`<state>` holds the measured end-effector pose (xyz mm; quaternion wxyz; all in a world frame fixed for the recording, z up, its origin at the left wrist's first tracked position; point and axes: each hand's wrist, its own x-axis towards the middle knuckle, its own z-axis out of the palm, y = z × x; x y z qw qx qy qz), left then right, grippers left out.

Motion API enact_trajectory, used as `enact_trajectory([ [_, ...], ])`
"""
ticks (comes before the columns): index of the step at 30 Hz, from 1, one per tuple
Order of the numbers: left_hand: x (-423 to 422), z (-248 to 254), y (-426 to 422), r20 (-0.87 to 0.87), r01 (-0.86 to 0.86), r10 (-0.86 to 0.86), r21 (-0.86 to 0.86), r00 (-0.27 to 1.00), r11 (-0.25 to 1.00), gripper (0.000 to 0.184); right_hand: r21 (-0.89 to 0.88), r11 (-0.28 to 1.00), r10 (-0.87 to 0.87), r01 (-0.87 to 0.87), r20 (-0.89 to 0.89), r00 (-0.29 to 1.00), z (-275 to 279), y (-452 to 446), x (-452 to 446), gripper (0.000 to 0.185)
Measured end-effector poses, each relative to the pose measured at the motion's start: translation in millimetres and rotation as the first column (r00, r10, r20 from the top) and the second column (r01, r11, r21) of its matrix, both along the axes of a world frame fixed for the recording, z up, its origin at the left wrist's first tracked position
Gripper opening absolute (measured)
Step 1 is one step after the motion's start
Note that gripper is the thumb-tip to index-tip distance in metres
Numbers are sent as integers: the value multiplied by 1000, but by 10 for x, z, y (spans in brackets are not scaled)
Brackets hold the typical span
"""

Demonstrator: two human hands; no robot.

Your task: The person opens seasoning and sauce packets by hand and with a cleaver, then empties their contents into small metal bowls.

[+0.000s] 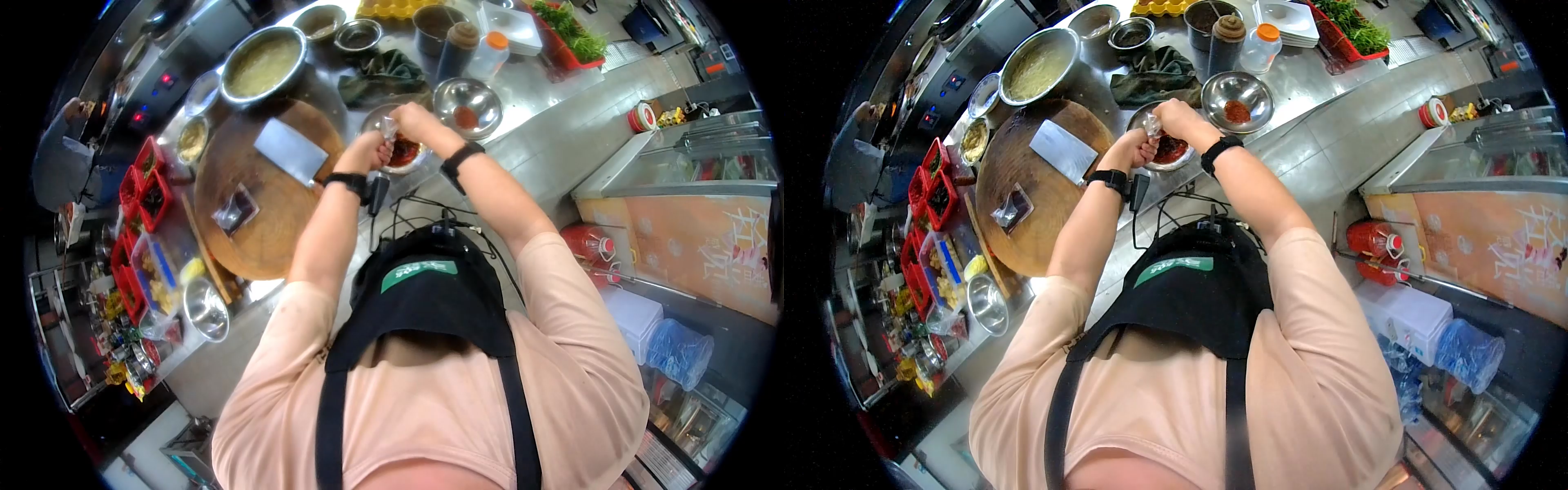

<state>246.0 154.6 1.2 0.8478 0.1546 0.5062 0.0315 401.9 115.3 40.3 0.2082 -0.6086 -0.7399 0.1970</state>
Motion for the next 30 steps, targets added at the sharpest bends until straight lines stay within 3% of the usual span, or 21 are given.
enact_trajectory([
  [3,10,2,-10,-21,-15,15,16,1000,1000,26,-80,995,-61,57,-54,997,34,-54,0,15],
  [13,67,58,-15,-64,0,3,41,998,999,25,-52,998,-41,38,-58,997,43,-82,-2,13],
  [19,72,75,-10,-79,42,-40,24,996,999,28,-124,991,-65,42,-187,980,117,-125,-18,13],
  [24,102,157,-50,-122,0,9,69,992,998,29,-33,999,-39,35,-115,993,-13,-84,-16,14],
  [30,104,125,-25,-122,-3,13,81,992,997,30,-2,998,-57,58,-151,987,-111,-77,-22,14],
])
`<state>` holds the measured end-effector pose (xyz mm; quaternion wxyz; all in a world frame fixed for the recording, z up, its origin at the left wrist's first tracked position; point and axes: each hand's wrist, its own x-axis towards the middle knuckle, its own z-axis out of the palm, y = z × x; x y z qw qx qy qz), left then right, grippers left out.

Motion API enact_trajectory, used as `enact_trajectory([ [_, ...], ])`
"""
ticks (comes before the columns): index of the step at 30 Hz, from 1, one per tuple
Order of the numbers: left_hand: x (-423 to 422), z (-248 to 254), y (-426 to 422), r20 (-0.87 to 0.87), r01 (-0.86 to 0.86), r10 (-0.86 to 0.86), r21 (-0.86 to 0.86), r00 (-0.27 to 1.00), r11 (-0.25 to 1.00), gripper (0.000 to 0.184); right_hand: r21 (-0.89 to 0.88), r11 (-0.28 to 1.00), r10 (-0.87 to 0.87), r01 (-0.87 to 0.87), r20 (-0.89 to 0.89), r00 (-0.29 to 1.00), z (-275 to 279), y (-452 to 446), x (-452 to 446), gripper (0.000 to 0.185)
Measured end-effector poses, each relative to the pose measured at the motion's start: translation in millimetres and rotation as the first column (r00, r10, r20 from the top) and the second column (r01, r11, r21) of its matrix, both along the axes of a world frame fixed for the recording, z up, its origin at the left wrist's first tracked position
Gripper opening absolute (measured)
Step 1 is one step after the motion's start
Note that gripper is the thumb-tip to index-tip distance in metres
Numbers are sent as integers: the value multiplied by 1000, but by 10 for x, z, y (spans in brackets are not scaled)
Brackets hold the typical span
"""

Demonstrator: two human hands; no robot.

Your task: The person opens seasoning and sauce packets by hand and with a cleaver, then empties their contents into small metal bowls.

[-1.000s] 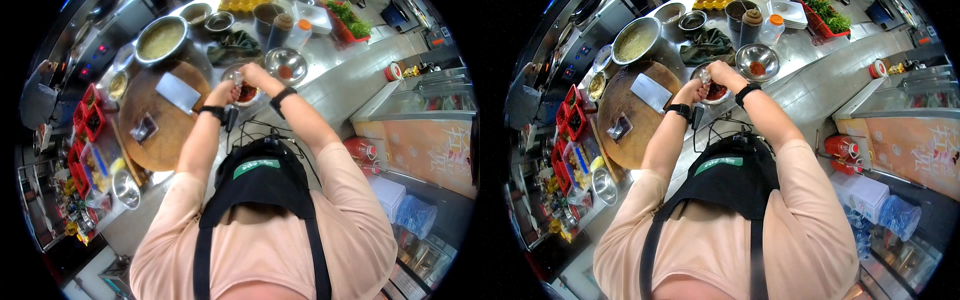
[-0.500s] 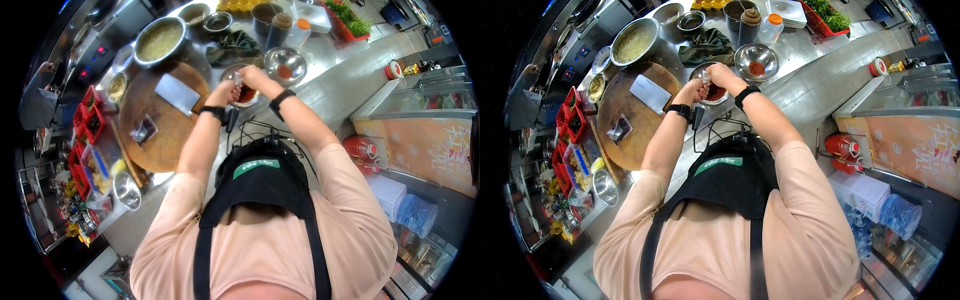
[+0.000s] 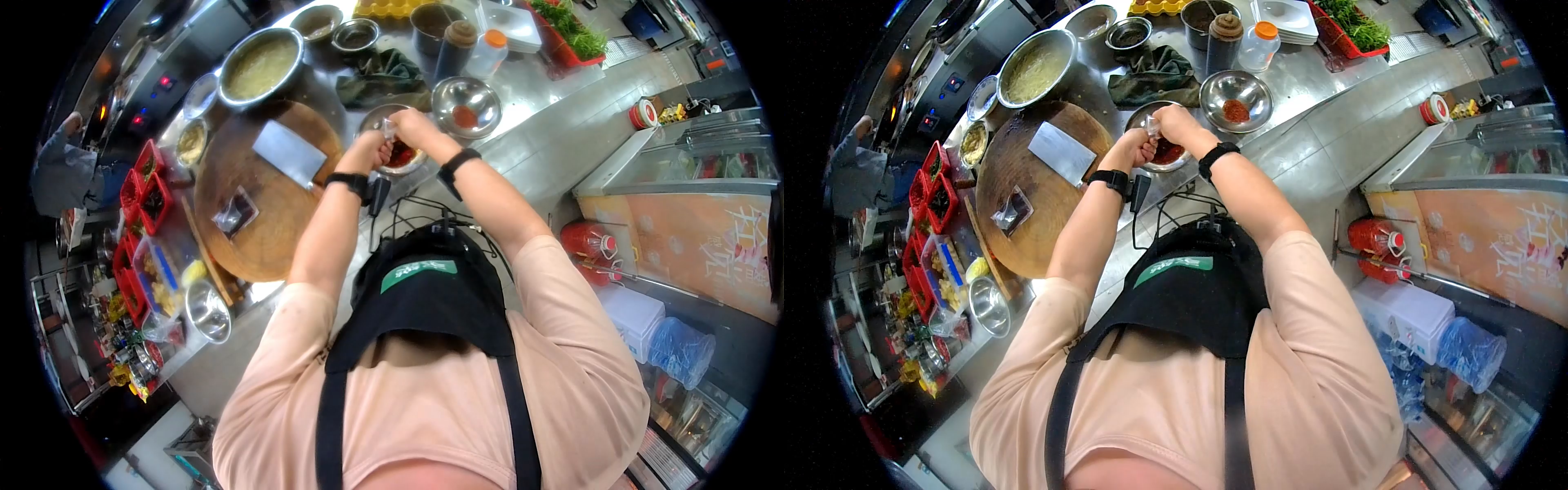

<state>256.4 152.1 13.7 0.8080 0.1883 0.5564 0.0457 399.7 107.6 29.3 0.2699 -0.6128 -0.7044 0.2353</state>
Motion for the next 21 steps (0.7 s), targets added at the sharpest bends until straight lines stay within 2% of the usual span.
enact_trajectory([
  [6,16,-1,8,-40,31,-32,-17,999,999,31,-5,1000,-23,23,-3,1000,-67,9,-15,13],
  [21,32,-36,-8,0,-17,17,15,1000,1000,30,-1,1000,-29,29,-36,999,-44,-38,-31,16],
])
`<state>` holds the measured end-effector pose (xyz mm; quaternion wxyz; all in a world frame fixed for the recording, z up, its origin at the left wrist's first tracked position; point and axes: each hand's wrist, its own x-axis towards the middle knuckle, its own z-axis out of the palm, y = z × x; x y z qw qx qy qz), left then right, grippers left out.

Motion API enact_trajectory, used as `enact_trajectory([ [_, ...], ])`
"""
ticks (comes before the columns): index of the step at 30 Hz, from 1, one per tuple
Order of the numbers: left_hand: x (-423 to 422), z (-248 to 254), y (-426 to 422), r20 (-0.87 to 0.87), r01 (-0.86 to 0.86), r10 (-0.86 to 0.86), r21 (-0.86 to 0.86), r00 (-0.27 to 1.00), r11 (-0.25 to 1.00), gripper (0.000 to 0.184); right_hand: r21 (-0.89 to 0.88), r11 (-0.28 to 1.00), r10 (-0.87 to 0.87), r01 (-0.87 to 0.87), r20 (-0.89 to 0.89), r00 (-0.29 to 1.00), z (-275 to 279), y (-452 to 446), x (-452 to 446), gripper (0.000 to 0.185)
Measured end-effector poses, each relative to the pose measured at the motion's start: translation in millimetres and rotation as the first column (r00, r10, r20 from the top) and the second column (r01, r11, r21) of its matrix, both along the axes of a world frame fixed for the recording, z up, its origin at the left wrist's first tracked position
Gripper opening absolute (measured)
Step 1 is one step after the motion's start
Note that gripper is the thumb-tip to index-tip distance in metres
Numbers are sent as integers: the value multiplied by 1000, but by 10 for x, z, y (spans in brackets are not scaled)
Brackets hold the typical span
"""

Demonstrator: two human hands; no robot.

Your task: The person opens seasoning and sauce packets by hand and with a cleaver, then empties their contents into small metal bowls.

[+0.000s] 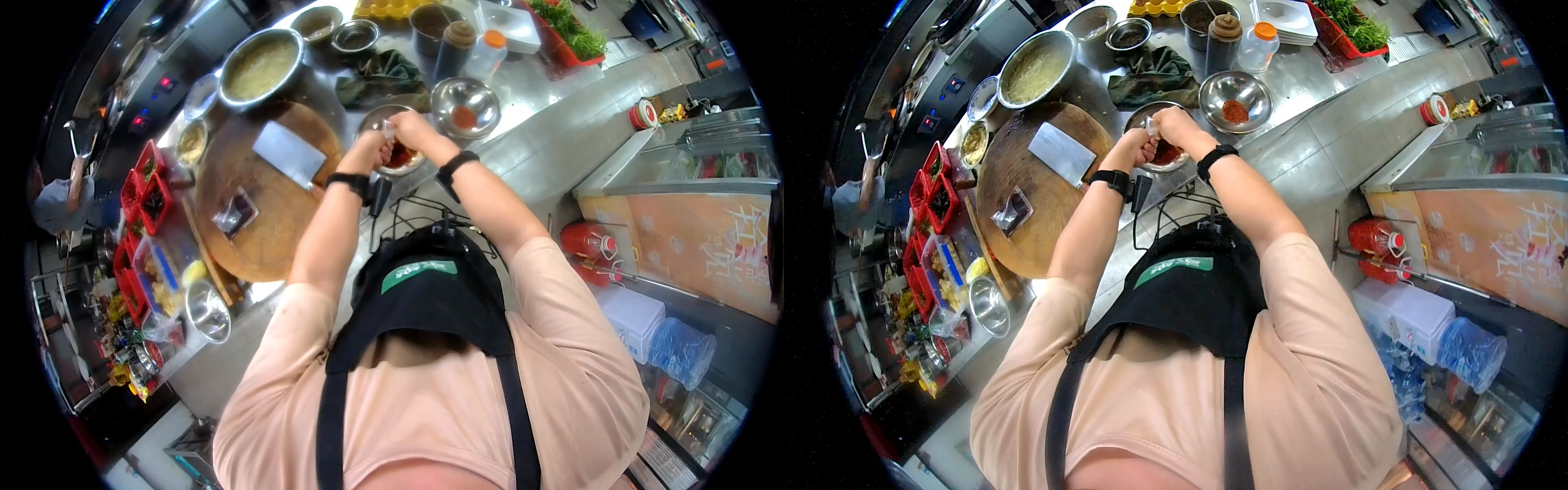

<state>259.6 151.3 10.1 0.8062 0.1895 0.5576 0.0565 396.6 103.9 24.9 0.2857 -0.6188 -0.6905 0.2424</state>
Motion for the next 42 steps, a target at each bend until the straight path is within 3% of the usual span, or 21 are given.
enact_trajectory([
  [7,-5,31,17,5,42,-42,7,999,999,31,-61,998,-17,15,-26,1000,-6,5,-23,18],
  [13,11,85,-9,-52,24,-22,47,998,999,32,68,998,-2,-4,89,996,-49,12,-29,16],
  [15,15,93,-30,-39,9,-5,100,999,995,33,-33,999,-1,1,15,1000,-8,-8,-33,15],
  [22,36,139,-30,-71,6,4,142,997,990,34,-31,999,11,-11,5,1000,-6,17,-23,14],
  [25,-22,124,66,-123,130,-112,145,986,981,34,-28,999,32,-32,-1,999,105,21,55,12],
  [27,-47,100,147,-249,293,-247,167,936,942,31,-110,992,45,-54,-79,996,197,-2,156,17],
  [30,-87,158,179,-163,205,-189,87,968,975,27,-108,993,50,-54,-38,998,241,74,290,20],
  [31,-97,186,173,-163,205,-189,88,968,975,27,-53,995,85,-87,-26,996,236,45,351,13],
  [37,-139,118,215,-153,257,-248,41,957,966,25,-95,992,80,-82,-27,996,213,115,433,18],
  [41,-144,76,210,-180,209,-186,119,966,971,29,-36,997,75,-75,0,997,191,38,381,16],
  [42,-154,84,188,-207,200,-163,173,965,964,28,77,989,125,-129,48,991,135,42,404,17],
])
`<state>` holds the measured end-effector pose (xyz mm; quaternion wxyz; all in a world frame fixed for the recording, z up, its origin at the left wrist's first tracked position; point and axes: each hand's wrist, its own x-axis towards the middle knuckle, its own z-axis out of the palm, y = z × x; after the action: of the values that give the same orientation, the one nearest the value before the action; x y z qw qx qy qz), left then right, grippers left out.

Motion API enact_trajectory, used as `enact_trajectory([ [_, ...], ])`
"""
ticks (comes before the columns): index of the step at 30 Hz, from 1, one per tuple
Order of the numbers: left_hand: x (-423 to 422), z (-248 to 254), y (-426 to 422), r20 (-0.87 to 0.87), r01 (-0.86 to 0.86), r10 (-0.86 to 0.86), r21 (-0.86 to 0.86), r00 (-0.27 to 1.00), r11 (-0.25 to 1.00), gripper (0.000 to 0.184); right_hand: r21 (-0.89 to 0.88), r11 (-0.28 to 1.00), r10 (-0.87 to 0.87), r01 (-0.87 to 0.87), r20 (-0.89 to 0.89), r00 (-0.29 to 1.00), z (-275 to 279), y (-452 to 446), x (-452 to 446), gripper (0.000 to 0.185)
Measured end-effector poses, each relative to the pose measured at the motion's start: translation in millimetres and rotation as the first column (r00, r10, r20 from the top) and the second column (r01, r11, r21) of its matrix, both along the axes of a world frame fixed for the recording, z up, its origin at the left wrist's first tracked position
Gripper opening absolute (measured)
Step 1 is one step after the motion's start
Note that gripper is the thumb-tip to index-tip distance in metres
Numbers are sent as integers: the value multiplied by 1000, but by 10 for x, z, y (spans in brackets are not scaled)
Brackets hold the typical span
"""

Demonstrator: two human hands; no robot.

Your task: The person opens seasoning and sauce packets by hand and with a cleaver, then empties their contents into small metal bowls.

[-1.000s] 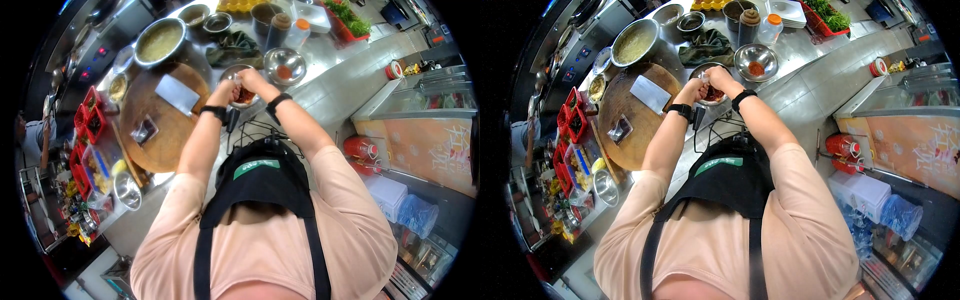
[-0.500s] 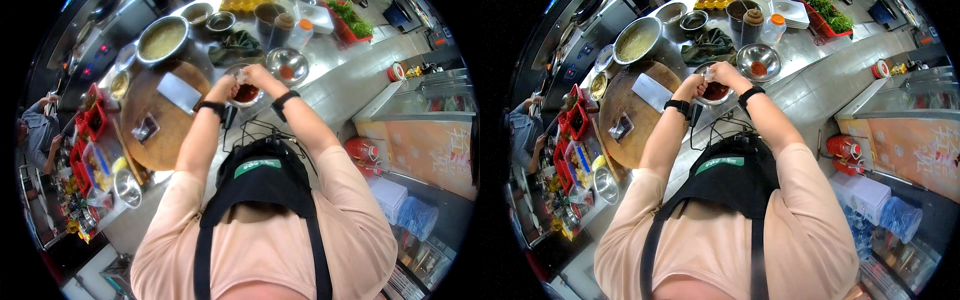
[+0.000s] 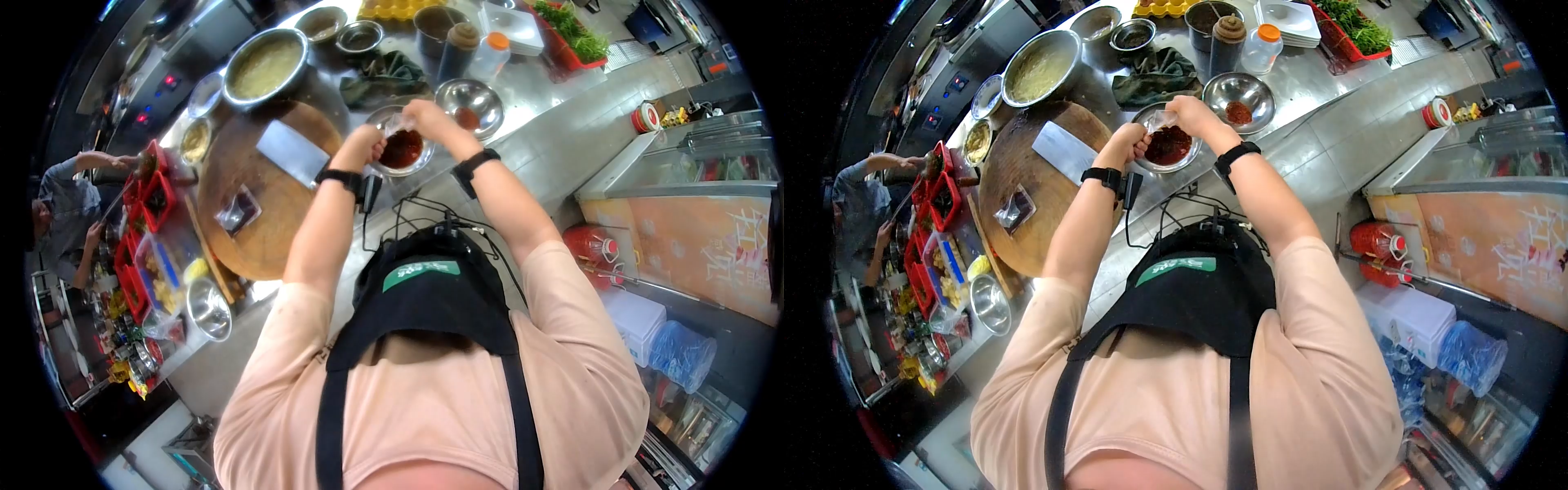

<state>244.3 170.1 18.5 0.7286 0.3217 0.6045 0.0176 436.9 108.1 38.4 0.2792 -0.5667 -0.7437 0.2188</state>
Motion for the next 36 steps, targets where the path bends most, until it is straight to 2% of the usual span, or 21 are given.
enact_trajectory([
  [1,-10,-2,-47,-1,0,0,0,1000,1000,28,117,992,52,-56,39,998,-54,3,27,18],
  [3,-20,-7,-144,-15,14,-13,67,1000,998,16,115,991,64,-63,-3,998,-37,-47,48,19],
  [4,-32,-24,-161,-15,12,-11,66,1000,998,16,114,991,75,-69,-43,996,-31,-77,47,20],
  [6,-57,-75,-210,130,-2,5,-27,992,1000,15,67,995,76,-71,-74,994,55,-132,-9,20],
  [8,-42,-67,-254,139,-21,32,-77,990,997,15,23,997,75,-73,-104,992,98,-136,-58,20],
  [10,-20,2,-306,151,-107,123,-105,981,989,20,-335,942,35,-38,-15,999,96,-121,-88,22],
  [11,-5,16,-330,152,-105,121,-106,981,989,20,-335,942,33,-36,-13,999,78,-114,-101,22],
  [13,17,46,-352,87,-104,111,-81,990,991,18,-170,985,70,-25,263,962,42,-82,-131,20],
  [16,18,12,-353,122,-158,166,-75,979,985,20,-161,986,-17,53,220,975,42,-58,-160,15],
  [20,33,78,-366,163,-184,190,-55,968,981,22,-169,983,-21,66,256,966,44,-1,-154,17],
  [22,45,74,-337,77,-95,100,-67,992,993,22,-189,982,30,32,318,948,104,34,-150,16],
  [25,39,-81,-298,17,-9,10,-45,1000,999,22,-161,987,63,-13,315,947,311,32,-200,14],
  [31,67,69,-373,69,48,-47,-15,997,999,26,-111,991,103,-71,323,941,408,145,-313,12],
  [35,87,-112,-331,65,-6,8,-37,998,999,25,-99,991,117,-90,317,941,328,174,-425,14],
  [36,104,-180,-305,65,-14,16,-28,998,1000,25,-136,990,86,-48,288,954,316,156,-479,15],
])
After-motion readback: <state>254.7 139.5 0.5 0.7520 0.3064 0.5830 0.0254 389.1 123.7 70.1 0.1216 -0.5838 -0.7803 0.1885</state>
